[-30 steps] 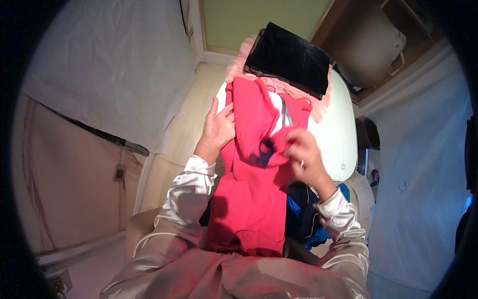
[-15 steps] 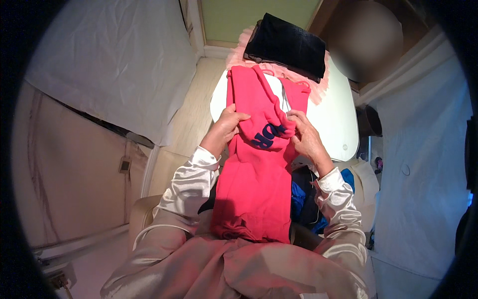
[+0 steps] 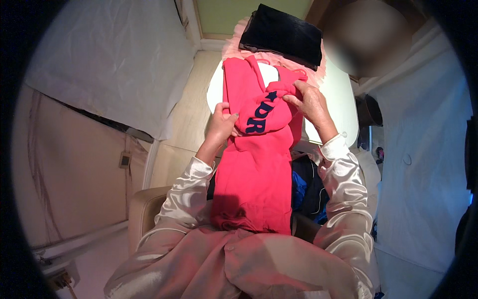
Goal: The person folds a pink hoodie and a light pink towel while seated. They smooth the hoodie, fold the sleeves and body, and place it on a stack. Then they unfold and refold the towel into a compact rectangle.
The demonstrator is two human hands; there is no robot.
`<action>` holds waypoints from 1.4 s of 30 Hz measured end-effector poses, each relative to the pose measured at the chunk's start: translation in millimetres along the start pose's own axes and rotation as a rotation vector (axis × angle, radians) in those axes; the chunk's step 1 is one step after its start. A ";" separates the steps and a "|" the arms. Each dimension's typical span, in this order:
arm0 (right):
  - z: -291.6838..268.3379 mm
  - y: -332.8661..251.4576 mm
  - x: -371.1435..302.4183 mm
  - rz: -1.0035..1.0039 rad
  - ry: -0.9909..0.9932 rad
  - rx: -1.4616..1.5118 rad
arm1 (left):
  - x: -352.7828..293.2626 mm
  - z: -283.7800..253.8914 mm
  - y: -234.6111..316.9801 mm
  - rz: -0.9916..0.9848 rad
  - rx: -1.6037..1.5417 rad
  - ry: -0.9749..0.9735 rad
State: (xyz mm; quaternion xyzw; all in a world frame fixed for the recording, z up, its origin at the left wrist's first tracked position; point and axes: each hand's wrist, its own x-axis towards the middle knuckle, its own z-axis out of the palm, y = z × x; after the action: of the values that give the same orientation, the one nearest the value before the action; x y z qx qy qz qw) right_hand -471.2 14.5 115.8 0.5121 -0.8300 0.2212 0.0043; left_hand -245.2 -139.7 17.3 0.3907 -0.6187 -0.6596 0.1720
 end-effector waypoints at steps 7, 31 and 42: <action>36.3 1.8 -23.7 -0.013 0.311 0.433 | 18.2 12.0 80.2 0.996 0.629 -0.008; 83.3 21.5 -28.2 0.391 0.239 0.745 | 32.2 -34.6 92.5 0.544 0.335 -0.153; 87.7 23.8 -49.7 0.665 0.517 1.167 | 50.2 -14.5 77.9 0.701 0.541 0.188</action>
State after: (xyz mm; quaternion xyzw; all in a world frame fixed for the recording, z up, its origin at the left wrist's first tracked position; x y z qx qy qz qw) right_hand -448.7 33.1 16.5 0.0824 -0.6609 0.7325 -0.1413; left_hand -286.6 -198.9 77.2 0.2466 -0.8454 -0.3380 0.3321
